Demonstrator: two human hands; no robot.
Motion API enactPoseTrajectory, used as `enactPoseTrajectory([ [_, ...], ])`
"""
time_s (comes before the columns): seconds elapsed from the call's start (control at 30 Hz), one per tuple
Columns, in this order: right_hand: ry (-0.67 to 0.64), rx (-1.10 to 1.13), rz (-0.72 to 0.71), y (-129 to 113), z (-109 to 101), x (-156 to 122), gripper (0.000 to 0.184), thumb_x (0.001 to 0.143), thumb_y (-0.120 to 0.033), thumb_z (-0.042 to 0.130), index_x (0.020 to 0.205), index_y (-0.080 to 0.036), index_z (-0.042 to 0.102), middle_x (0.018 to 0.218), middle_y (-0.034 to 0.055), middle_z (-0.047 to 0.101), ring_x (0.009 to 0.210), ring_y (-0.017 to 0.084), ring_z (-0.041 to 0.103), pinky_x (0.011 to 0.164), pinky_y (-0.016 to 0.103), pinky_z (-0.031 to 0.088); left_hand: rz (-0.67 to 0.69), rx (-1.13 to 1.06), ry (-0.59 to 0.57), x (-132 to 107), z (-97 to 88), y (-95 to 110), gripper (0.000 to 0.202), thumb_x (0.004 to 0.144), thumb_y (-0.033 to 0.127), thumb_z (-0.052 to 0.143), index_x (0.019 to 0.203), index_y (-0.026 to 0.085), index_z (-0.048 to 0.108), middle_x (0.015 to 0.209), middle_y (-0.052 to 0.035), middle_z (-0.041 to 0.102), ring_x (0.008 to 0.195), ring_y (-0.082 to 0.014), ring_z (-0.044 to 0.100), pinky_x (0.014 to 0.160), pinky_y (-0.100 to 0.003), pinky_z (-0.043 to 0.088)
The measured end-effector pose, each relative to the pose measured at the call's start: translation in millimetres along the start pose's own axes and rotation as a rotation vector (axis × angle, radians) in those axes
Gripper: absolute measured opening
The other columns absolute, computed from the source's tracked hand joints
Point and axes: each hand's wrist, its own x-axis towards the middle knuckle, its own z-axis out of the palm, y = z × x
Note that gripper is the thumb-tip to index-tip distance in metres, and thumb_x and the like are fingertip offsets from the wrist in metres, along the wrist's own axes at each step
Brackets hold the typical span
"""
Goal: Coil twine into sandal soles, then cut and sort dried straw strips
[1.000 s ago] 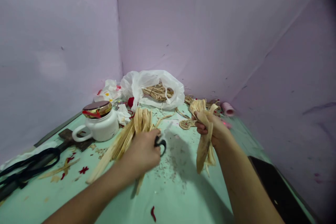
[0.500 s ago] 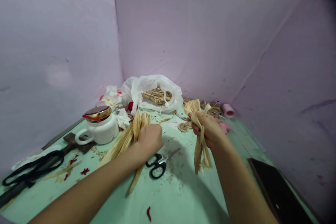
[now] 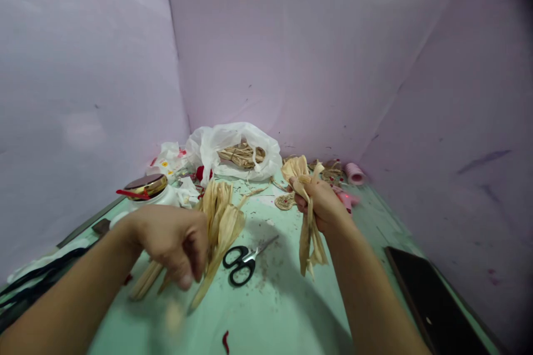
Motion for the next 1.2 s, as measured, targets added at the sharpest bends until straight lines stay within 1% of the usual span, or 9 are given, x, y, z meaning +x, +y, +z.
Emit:
enactPoseTrajectory([
  [0.07,0.0,0.007,-0.001,0.4,0.5,0.6,0.018,0.069,-0.022,0.056,0.053,-0.016,0.05,0.031,-0.0074,0.035,0.028,0.003,0.027,0.028,0.015,0.019,0.016,0.006,-0.007,-17.4,0.0,4.1,0.018,0.065,0.029,0.065,0.076,0.018,0.074,0.064,-0.0051,0.068,0.057,-0.0169,0.057,0.053,-0.024,0.042],
  [0.13,0.003,0.008,-0.001,1.3,1.5,1.0,0.018,0.068,-0.021,0.057,0.053,-0.016,0.049,0.031,-0.0075,0.035,0.028,0.003,0.027,0.028,0.016,0.019,0.058,0.022,0.064,-12.7,5.3,6.8,0.019,0.067,0.031,0.063,0.077,0.018,0.074,0.064,-0.0047,0.068,0.057,-0.0167,0.058,0.053,-0.024,0.042],
  [0.3,0.0,0.024,-0.005,1.4,1.8,-0.2,0.016,0.068,-0.02,0.057,0.055,-0.016,0.05,0.033,-0.0072,0.037,0.029,0.003,0.027,0.028,0.015,0.019,0.18,0.35,0.55,58.2,34.0,7.7,0.024,0.074,0.02,0.05,0.085,0.019,0.071,0.082,-0.0044,0.07,0.075,-0.0168,0.061,0.07,-0.024,0.043],
  [0.43,0.024,0.014,-0.001,-1.9,-3.1,-0.2,0.015,0.068,-0.021,0.058,0.056,-0.015,0.051,0.034,-0.0072,0.038,0.029,0.003,0.026,0.028,0.015,0.019,-0.022,0.627,0.563,94.4,43.0,-1.7,0.024,0.07,0.017,0.046,0.074,0.017,0.07,0.074,-0.0102,0.069,0.07,-0.0219,0.062,0.061,-0.029,0.044],
  [0.63,0.111,0.015,-0.024,-0.2,-16.8,8.9,0.016,0.07,-0.02,0.058,0.056,-0.016,0.051,0.039,-0.0051,0.042,0.03,0.003,0.027,0.028,0.017,0.02,-0.436,0.816,0.658,80.3,16.4,-21.8,0.021,0.058,0.014,0.051,0.071,0.013,0.068,0.078,-0.018,0.068,0.072,-0.0287,0.062,0.056,-0.031,0.042],
  [0.77,0.128,0.017,-0.021,4.8,-25.1,15.9,0.016,0.069,-0.021,0.058,0.056,-0.019,0.05,0.038,-0.0054,0.039,0.031,0.004,0.027,0.028,0.018,0.021,-0.369,0.716,0.738,87.6,5.6,-19.9,0.017,0.065,0.022,0.05,0.064,0.017,0.066,0.074,-0.0127,0.068,0.072,-0.0248,0.062,0.058,-0.03,0.04],
  [0.9,0.148,0.037,0.001,4.1,-32.7,18.8,0.017,0.07,-0.024,0.06,0.057,-0.02,0.049,0.034,-0.008,0.033,0.029,0.005,0.025,0.028,0.019,0.02,-0.28,0.594,0.868,120.3,1.9,-5.2,0.016,0.065,0.019,0.05,0.064,0.016,0.065,0.072,-0.0127,0.067,0.074,-0.0258,0.062,0.061,-0.031,0.04],
  [1.03,0.248,0.086,0.002,6.0,-31.2,21.2,0.012,0.069,-0.021,0.059,0.06,-0.019,0.052,0.036,-0.0067,0.04,0.03,0.005,0.029,0.029,0.018,0.024,-0.2,0.541,0.905,152.3,-6.1,12.3,0.018,0.067,0.02,0.048,0.069,0.015,0.065,0.074,-0.0117,0.067,0.074,-0.0244,0.062,0.062,-0.03,0.041],
  [1.2,0.255,0.106,-0.016,22.6,-13.7,25.5,0.007,0.064,-0.012,0.057,0.063,-0.019,0.055,0.046,-0.0032,0.053,0.038,0.009,0.044,0.036,0.02,0.038,-0.006,-0.065,0.918,156.4,5.9,30.8,0.049,0.085,0.041,0.022,0.087,0.013,0.062,0.078,-0.0085,0.066,0.063,-0.0167,0.06,0.055,-0.026,0.043],
])
